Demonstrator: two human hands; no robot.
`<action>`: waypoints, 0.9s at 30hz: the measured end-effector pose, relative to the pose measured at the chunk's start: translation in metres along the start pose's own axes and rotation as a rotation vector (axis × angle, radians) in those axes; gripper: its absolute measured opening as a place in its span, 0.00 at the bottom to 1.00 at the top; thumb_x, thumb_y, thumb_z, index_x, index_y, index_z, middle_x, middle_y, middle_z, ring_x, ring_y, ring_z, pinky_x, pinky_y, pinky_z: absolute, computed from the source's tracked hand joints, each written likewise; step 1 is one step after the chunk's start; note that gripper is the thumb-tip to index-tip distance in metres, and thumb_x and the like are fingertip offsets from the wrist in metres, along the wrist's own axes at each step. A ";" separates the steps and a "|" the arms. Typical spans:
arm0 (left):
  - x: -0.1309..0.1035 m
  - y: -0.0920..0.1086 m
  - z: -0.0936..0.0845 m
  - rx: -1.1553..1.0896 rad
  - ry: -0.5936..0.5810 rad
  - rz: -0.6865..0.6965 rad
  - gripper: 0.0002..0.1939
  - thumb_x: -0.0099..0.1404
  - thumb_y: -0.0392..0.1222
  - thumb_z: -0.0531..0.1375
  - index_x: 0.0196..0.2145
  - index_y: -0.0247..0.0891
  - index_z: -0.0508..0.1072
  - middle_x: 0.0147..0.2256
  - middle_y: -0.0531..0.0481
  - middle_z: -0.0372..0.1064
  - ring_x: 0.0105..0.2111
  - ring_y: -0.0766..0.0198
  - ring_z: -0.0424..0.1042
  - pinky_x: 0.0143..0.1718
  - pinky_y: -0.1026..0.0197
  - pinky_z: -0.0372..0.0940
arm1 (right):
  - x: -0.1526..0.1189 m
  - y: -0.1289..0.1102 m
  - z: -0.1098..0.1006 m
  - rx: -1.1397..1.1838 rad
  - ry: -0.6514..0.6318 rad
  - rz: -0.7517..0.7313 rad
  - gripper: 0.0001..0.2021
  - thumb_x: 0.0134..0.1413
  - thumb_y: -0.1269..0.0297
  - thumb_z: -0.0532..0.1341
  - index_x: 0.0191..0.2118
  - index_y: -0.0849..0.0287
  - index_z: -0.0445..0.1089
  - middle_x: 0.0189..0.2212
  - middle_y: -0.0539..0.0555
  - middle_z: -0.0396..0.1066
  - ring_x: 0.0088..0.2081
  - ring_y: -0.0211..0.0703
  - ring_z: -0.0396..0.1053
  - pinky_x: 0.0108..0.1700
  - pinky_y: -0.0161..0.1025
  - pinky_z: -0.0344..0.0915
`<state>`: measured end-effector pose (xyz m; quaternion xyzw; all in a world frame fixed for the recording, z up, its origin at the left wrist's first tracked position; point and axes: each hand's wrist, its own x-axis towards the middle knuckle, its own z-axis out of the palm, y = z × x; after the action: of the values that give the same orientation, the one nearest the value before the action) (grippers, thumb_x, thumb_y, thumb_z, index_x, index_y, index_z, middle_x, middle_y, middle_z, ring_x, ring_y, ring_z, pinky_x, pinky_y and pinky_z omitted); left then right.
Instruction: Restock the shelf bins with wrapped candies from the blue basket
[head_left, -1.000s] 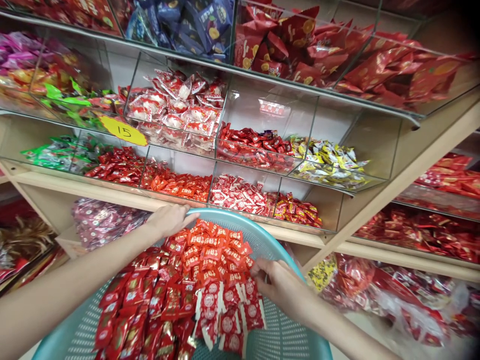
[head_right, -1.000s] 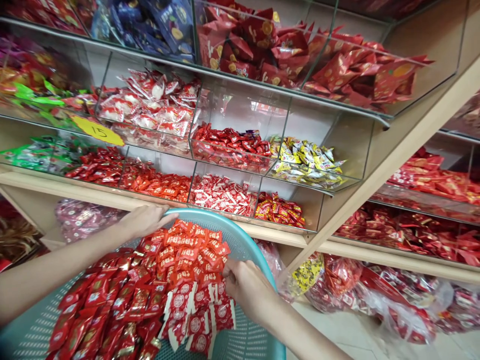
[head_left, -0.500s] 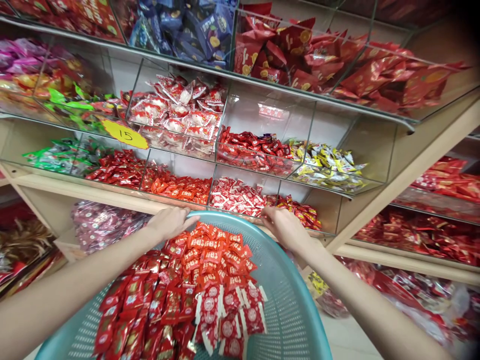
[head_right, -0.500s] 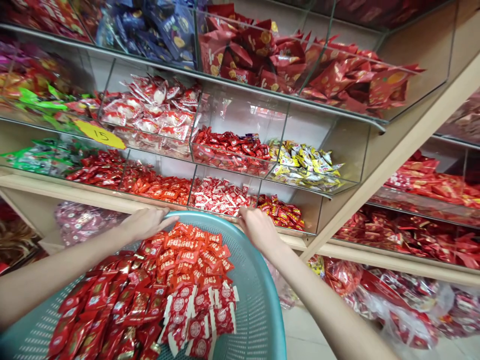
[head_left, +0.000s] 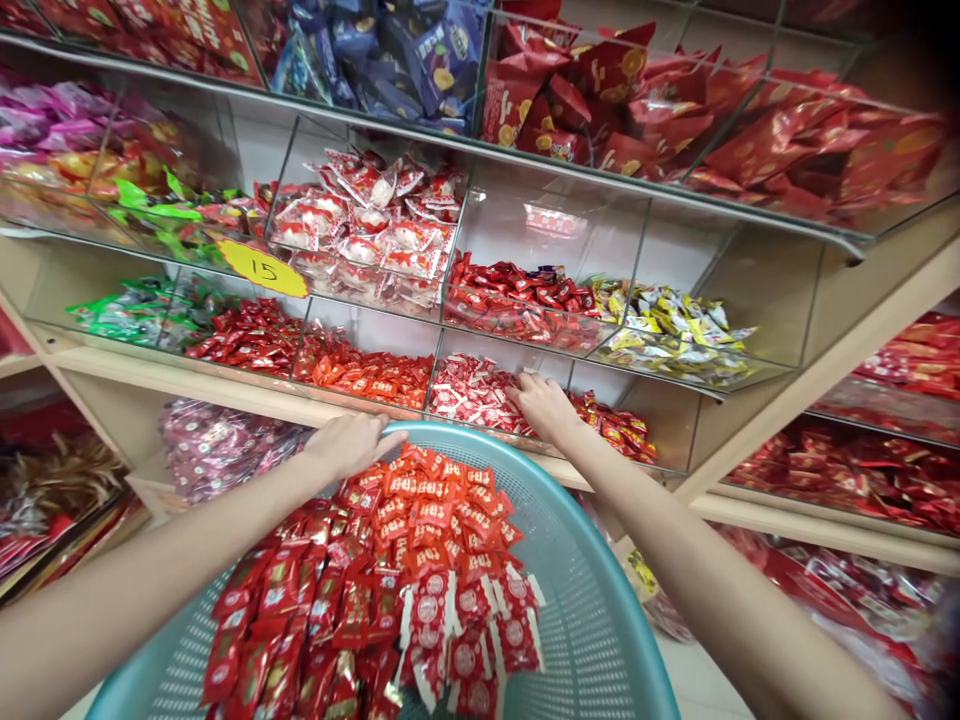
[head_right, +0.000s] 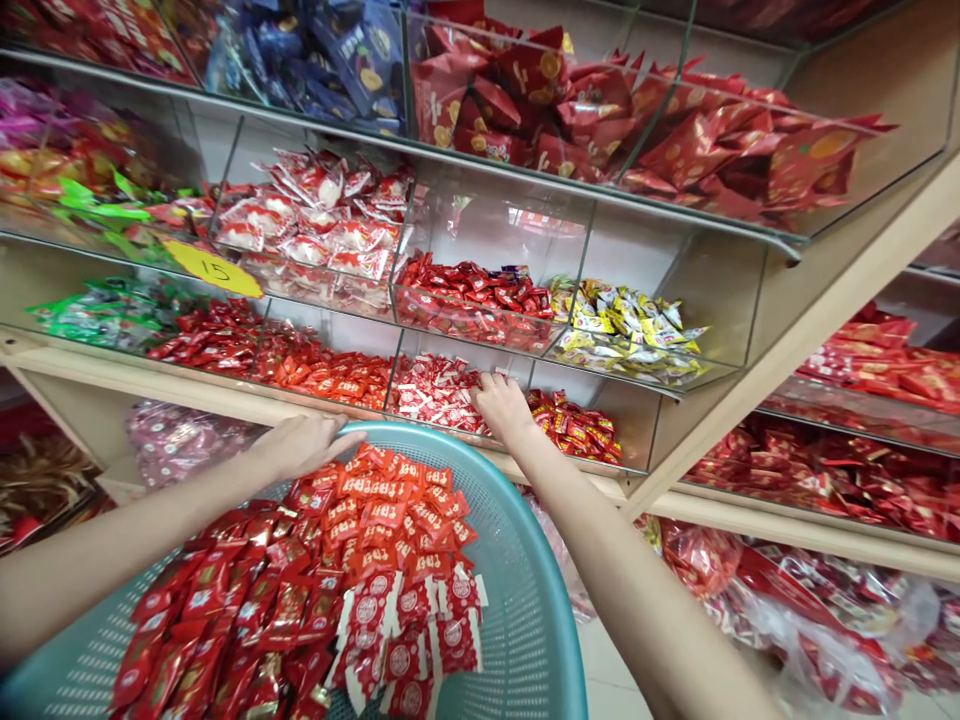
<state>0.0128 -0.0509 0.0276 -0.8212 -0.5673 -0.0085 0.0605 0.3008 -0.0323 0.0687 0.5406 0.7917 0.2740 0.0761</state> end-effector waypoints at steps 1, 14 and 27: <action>0.000 0.000 -0.001 -0.002 -0.005 -0.002 0.33 0.65 0.60 0.35 0.43 0.33 0.69 0.35 0.35 0.75 0.37 0.45 0.74 0.37 0.50 0.65 | 0.000 0.001 0.001 0.006 0.005 0.005 0.14 0.61 0.73 0.47 0.45 0.62 0.67 0.46 0.64 0.63 0.47 0.52 0.61 0.42 0.41 0.55; 0.000 0.003 -0.003 -0.025 -0.026 -0.018 0.33 0.65 0.60 0.37 0.45 0.33 0.69 0.38 0.34 0.75 0.39 0.46 0.73 0.39 0.51 0.64 | -0.052 -0.027 -0.045 0.735 0.211 -0.049 0.09 0.53 0.70 0.54 0.40 0.60 0.65 0.36 0.54 0.68 0.38 0.43 0.63 0.42 0.38 0.57; 0.001 0.002 -0.002 0.005 -0.006 -0.005 0.35 0.65 0.60 0.35 0.45 0.31 0.69 0.36 0.33 0.75 0.39 0.43 0.73 0.38 0.49 0.64 | -0.090 -0.106 -0.039 0.986 -0.218 -0.569 0.09 0.49 0.63 0.61 0.38 0.57 0.71 0.34 0.52 0.69 0.39 0.42 0.65 0.43 0.37 0.58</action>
<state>0.0154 -0.0515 0.0295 -0.8196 -0.5697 -0.0049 0.0609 0.2346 -0.1555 0.0310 0.3031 0.9276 -0.2158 -0.0330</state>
